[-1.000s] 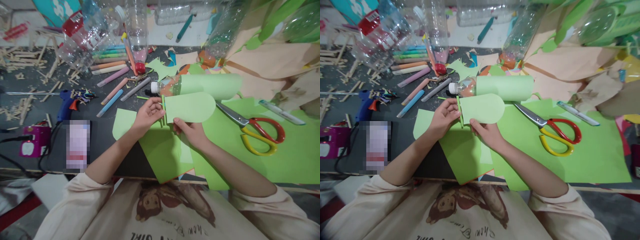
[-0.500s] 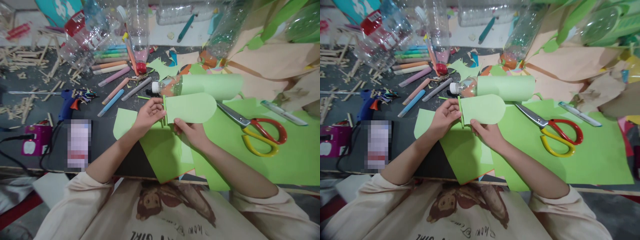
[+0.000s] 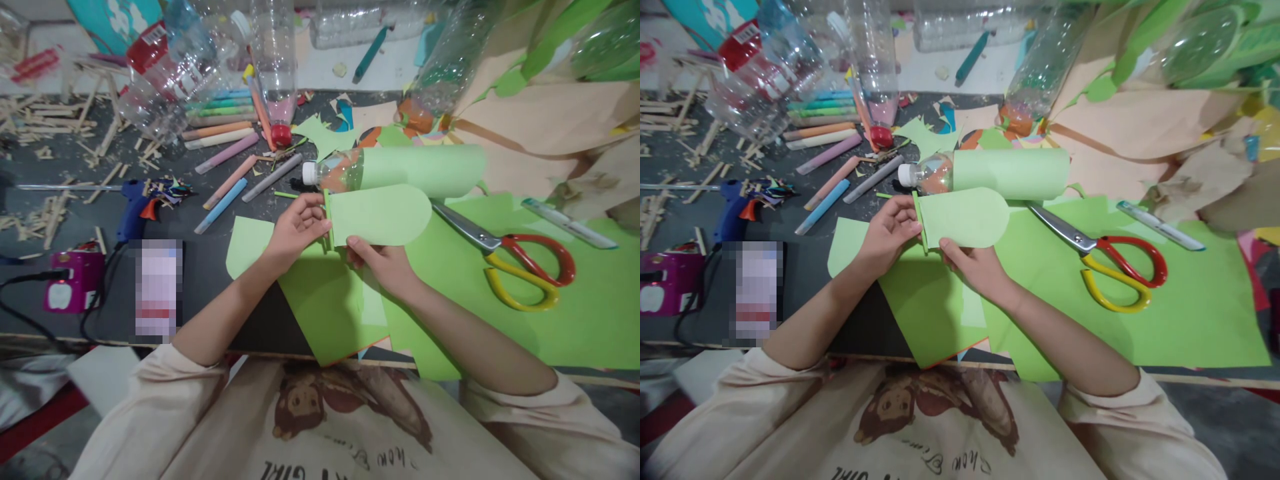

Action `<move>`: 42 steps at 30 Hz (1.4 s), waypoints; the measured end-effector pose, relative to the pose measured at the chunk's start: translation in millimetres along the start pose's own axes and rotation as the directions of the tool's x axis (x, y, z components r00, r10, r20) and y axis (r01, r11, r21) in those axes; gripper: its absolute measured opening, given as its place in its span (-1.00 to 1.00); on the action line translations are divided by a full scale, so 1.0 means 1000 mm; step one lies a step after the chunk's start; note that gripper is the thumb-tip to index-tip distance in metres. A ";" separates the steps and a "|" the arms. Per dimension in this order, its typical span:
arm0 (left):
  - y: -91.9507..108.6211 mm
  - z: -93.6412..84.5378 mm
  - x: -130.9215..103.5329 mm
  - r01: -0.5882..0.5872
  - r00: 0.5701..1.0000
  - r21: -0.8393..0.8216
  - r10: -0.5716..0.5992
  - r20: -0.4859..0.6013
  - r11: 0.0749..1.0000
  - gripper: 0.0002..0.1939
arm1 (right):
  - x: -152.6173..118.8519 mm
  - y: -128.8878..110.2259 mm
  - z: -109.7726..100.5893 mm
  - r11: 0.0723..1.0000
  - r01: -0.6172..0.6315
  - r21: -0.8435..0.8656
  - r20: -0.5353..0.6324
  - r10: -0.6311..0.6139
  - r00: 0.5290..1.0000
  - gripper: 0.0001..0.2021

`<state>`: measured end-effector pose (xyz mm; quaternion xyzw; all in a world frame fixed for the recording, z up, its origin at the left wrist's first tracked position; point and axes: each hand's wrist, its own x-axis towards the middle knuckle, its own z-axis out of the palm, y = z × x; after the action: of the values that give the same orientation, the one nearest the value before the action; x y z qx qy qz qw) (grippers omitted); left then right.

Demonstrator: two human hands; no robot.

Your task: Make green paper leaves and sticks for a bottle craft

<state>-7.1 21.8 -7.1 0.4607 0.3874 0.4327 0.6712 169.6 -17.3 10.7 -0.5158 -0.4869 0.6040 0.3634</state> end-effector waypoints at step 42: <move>-0.002 -0.002 0.000 -0.023 1.000 0.096 0.023 0.002 0.995 -0.47 | 0.001 0.001 -0.002 0.993 0.053 -0.105 0.069 -0.046 0.997 -0.45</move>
<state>-8.1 21.8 -9.3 0.4969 0.4020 0.4210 0.6436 171.7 -16.2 9.3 -0.5019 -0.5431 0.5848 0.3335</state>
